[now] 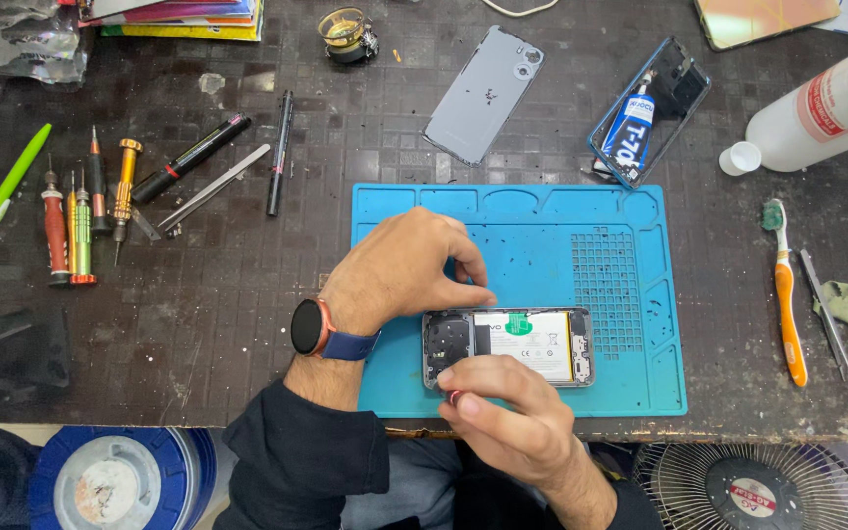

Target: The person uses a screwdriver to remove screws from a smartphone placed on a blue mat. They then use their fingers to pry and separate the phone's back cover from the frame, exposing the internal components.

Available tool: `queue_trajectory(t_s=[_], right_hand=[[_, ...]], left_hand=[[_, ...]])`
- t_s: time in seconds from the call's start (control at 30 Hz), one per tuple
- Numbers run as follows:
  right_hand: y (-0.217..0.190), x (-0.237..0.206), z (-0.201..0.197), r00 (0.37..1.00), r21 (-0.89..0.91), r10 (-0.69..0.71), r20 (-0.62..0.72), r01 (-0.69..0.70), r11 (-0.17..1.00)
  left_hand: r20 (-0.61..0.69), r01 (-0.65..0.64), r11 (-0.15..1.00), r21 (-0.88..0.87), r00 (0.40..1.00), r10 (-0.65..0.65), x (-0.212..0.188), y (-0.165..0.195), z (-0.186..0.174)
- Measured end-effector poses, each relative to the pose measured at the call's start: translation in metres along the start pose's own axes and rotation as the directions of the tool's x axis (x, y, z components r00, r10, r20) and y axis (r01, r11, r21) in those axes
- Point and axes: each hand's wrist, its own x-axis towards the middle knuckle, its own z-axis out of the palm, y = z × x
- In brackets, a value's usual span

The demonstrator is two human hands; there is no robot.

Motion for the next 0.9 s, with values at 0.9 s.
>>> queue_trajectory(t_s=[0.9], right_hand=[[0.008, 0.010, -0.003, 0.981, 0.178, 0.036, 0.192, -0.070, 0.982]], left_hand=[[-0.042, -0.046, 0.999, -0.003, 0.998, 0.046, 0.003, 0.000, 0.002]])
